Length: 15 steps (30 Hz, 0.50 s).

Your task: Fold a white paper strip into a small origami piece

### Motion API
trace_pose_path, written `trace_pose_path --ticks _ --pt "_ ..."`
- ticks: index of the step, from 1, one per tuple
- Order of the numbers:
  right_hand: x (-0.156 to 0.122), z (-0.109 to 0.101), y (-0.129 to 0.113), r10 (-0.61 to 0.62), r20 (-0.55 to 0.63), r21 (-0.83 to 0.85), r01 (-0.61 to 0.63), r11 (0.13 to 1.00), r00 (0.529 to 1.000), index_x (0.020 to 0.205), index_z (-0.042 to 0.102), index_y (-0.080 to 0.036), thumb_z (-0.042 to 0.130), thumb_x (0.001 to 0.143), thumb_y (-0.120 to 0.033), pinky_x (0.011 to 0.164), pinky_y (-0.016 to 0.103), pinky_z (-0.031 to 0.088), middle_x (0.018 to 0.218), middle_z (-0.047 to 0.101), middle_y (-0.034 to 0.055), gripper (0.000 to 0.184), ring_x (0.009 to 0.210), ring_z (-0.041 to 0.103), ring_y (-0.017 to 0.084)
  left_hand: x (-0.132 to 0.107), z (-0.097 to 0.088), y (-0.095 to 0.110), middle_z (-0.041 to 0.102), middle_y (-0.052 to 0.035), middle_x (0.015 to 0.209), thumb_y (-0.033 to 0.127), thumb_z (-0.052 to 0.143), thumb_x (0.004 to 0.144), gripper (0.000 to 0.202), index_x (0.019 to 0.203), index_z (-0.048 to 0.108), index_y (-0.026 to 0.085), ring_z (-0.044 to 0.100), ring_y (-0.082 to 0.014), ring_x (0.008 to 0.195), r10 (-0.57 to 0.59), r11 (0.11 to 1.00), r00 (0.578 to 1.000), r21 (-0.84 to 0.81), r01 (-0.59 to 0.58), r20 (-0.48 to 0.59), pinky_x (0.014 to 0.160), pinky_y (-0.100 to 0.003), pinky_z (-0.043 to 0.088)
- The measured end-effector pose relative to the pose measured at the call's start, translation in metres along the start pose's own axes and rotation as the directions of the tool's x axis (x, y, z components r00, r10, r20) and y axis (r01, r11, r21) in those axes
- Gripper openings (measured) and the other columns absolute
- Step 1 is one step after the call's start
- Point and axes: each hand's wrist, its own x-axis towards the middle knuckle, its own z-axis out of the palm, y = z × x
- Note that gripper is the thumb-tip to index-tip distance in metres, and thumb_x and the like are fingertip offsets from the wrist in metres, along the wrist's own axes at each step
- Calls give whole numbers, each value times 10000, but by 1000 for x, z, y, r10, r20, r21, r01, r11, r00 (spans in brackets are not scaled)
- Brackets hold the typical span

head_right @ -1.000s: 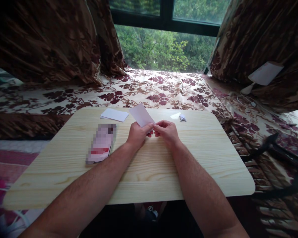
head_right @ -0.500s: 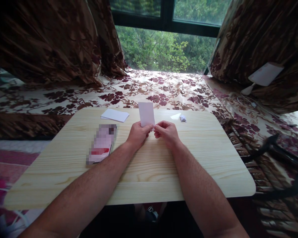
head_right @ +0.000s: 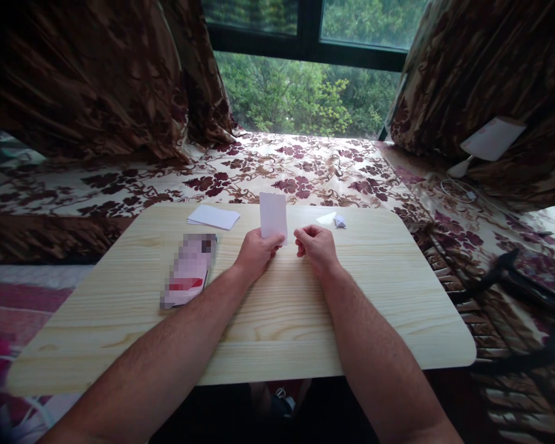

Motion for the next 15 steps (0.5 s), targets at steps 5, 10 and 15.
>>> trace_pose_path --ticks 5,10,15 --pt "4 1 -6 219 31 -41 -218 975 975 724 652 -130 753 712 -197 431 227 532 637 690 50 122 502 623 126 -1 2 2 513 28 555 318 734 647 228 686 574 159 373 -64 426 -24 997 998 -81 20 -51 399 -217 257" --pt "8 3 -10 298 -14 -87 -298 951 954 735 635 -121 688 731 -108 417 201 511 629 681 56 55 503 636 127 -2 4 4 509 23 553 300 746 634 237 699 575 149 372 -62 430 -47 988 996 -152 35 -78 399 -210 239" --pt "10 6 -10 281 -76 -77 -286 955 957 711 612 -129 730 803 -241 344 167 423 572 615 14 187 422 541 81 -2 4 4 495 25 549 282 734 649 219 705 569 149 363 -62 437 -41 984 995 -178 24 -92 402 -205 235"
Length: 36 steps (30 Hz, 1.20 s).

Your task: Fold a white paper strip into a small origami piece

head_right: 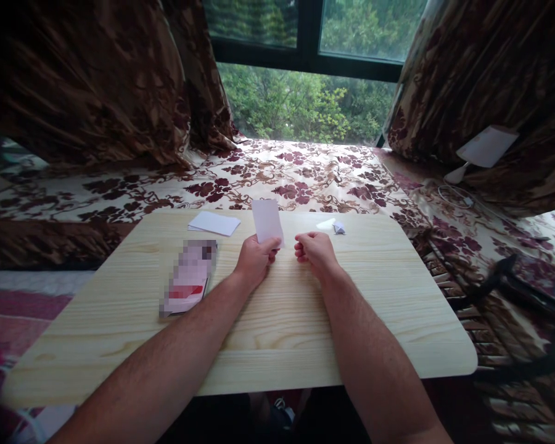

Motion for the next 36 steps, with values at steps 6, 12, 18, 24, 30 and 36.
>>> trace_pose_path --ticks 6,12,18,24,30,36 --pt "0 3 -3 47 -108 125 -33 992 993 758 618 -113 593 919 -525 352 206 469 565 620 48 443 414 569 110 0 1 1 485 30 551 291 754 639 252 718 562 148 357 -55 440 -10 999 1000 -47 10 4 403 -197 217" --pt "-1 2 -1 8 -116 217 18 976 993 896 621 -107 569 881 -204 434 233 538 639 686 73 112 489 646 143 -2 2 5 496 25 571 282 732 651 242 751 558 147 354 -54 442 -25 997 1000 -72 25 2 395 -196 205" --pt "4 -2 4 -97 -145 101 112 989 985 1103 620 -119 527 706 -89 527 291 585 799 749 94 409 607 709 181 -3 2 5 507 19 582 292 729 653 243 748 558 148 361 -55 445 -23 998 1000 -66 24 3 397 -198 212" --pt "-16 -42 -15 -305 212 -593 370 715 928 722 704 -171 498 645 -96 439 196 429 630 711 24 233 479 590 118 -2 1 5 502 25 581 297 731 654 247 750 554 154 358 -53 448 -35 995 999 -96 36 5 408 -197 224" --pt "-33 -47 -24 -567 361 -562 658 501 740 1091 725 -217 497 665 -47 1034 390 505 1220 727 73 512 1214 642 244 -1 0 2 508 17 588 301 729 666 241 748 555 155 370 -58 456 -19 997 1000 -75 20 8 415 -197 234" --pt "-4 -34 0 -738 -26 -484 637 600 674 1079 703 -181 440 691 -47 1031 416 519 1209 724 99 487 1152 678 229 -2 0 4 514 13 596 318 732 664 257 756 559 151 372 -57 459 -32 996 999 -85 33 6 419 -192 248"
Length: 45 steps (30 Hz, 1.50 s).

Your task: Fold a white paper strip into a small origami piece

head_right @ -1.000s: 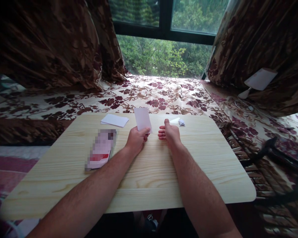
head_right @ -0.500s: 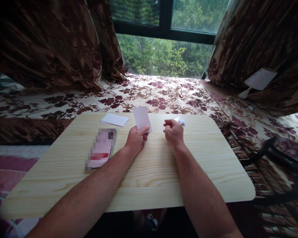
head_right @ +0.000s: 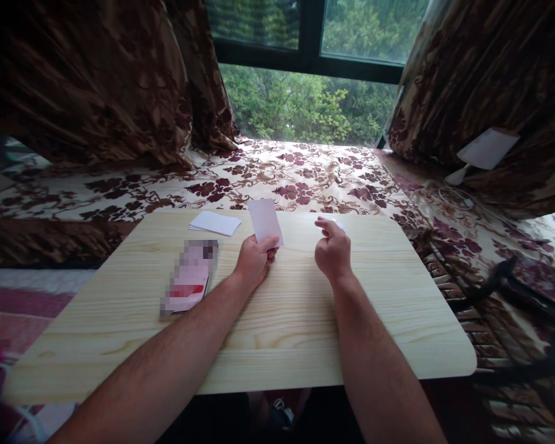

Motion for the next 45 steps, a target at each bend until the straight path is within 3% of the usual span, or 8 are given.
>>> trace_pose_path --ticks 2,5,8,12,17,25,40,45 --pt "-1 7 7 166 55 68 -169 983 985 982 715 -169 490 716 -98 867 393 584 944 770 84 355 900 742 222 -1 0 0 511 14 590 322 725 671 249 750 560 152 364 -57 454 1 1000 1000 -1 -1 6 418 -193 240" --pt "-5 16 2 319 112 235 -337 912 941 911 709 -164 575 771 -213 639 288 564 885 757 73 200 715 712 171 -2 0 0 508 20 574 331 733 669 250 736 566 157 365 -58 450 -1 1000 999 9 1 34 420 -194 236" --pt "-10 21 -13 356 270 358 -436 826 895 894 708 -164 673 800 -412 547 245 524 798 739 59 267 639 663 144 -3 -2 -1 476 38 547 341 754 665 255 723 587 158 342 -56 441 -4 999 993 38 0 118 420 -197 216" --pt "-15 21 -24 320 314 417 -433 799 894 820 693 -170 725 784 -475 526 234 492 643 670 8 310 544 591 115 -7 -4 0 437 43 511 328 741 690 220 670 621 144 315 -58 437 20 989 975 140 -52 223 427 -217 203" --pt "-17 17 -23 261 279 420 -362 832 924 694 648 -170 730 792 -345 485 219 396 515 599 -25 216 464 517 92 -14 -2 6 543 4 565 305 722 708 208 622 662 125 413 -79 489 53 956 954 260 -134 297 477 -225 297" --pt "-19 17 -29 277 352 367 -404 838 894 588 590 -179 724 742 -264 459 215 341 461 561 -40 221 430 462 84 -7 -10 3 523 22 573 377 750 735 246 700 643 159 456 -93 529 192 981 981 -1 -192 19 506 -219 352" --pt "-19 16 -26 262 379 450 -424 786 887 746 640 -187 735 761 -355 453 218 392 529 591 -40 194 449 507 97 -6 -9 5 507 34 509 332 778 687 213 674 660 156 420 -73 459 188 982 981 11 -187 -54 460 -222 299" --pt "-17 13 -27 273 421 502 -473 724 865 849 603 -211 739 759 -361 485 225 471 658 666 -29 222 531 617 124 -1 -10 9 539 37 563 328 785 662 238 723 636 154 452 -73 479 125 987 976 -80 -141 -178 463 -216 343"
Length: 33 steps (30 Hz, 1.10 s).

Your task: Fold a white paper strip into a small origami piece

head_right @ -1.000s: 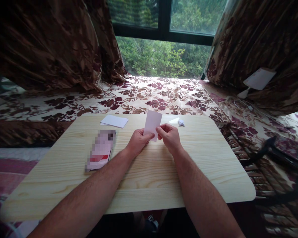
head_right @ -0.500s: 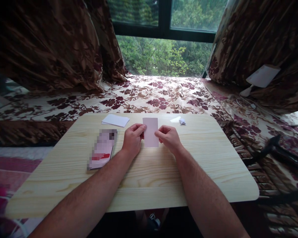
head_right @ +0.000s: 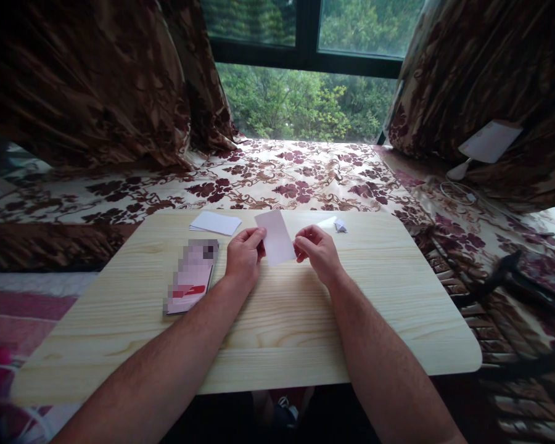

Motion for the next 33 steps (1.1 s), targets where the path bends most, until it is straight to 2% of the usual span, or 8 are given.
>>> trace_pose_path --ticks 3,6,12,18,22,24,26,33 --pt "-1 0 -2 60 69 -46 -57 997 996 879 598 -203 747 761 -431 503 225 486 714 708 -3 297 573 664 140 1 0 2 576 32 611 327 799 632 285 750 595 168 542 -94 537 -9 1000 998 -23 8 -64 486 -212 380" --pt "-1 2 -1 69 76 -102 -62 993 995 822 583 -189 773 735 -415 502 220 486 738 736 26 308 565 665 135 0 0 2 603 21 656 321 797 619 312 732 546 175 629 -124 608 -20 1000 998 -16 19 -60 504 -210 401" --pt "4 3 3 -19 -192 -79 4 997 981 792 594 -183 736 729 -297 463 216 485 656 712 16 192 548 680 154 -7 3 3 673 -25 772 287 773 619 305 864 651 153 663 -145 654 -40 999 997 38 37 64 527 -227 441" --pt "8 -4 2 -88 -319 -43 78 996 944 813 612 -187 733 728 -309 456 224 498 672 655 -17 192 582 700 163 -14 4 3 668 -45 715 274 771 609 261 796 661 129 625 -139 616 -118 991 969 92 101 216 548 -244 465" --pt "11 -10 0 -134 -377 -41 128 991 916 789 644 -182 719 717 -259 443 222 460 605 620 -31 129 486 595 111 -13 2 5 701 -76 786 438 681 706 351 871 695 129 650 -166 658 -125 987 957 -68 147 261 560 -261 479" --pt "11 -13 -1 -149 -376 -52 139 989 915 782 680 -173 710 705 -225 429 221 425 593 619 -29 97 453 530 89 -12 1 8 702 -87 798 513 604 770 427 883 719 117 645 -159 684 -112 980 962 -132 148 249 576 -252 480" --pt "11 -15 0 -160 -350 -75 143 987 923 789 716 -165 706 703 -214 427 222 406 606 630 -22 99 454 500 80 -10 0 9 693 -101 778 536 606 789 469 878 740 95 613 -140 657 -127 985 949 -80 156 289 564 -240 457" --pt "6 -9 1 -162 -179 -144 137 980 970 860 760 -165 779 705 -298 460 233 428 644 659 -7 205 514 519 91 -12 1 2 561 16 563 366 815 665 278 785 726 131 436 -69 487 -66 988 944 151 18 323 460 -211 296"
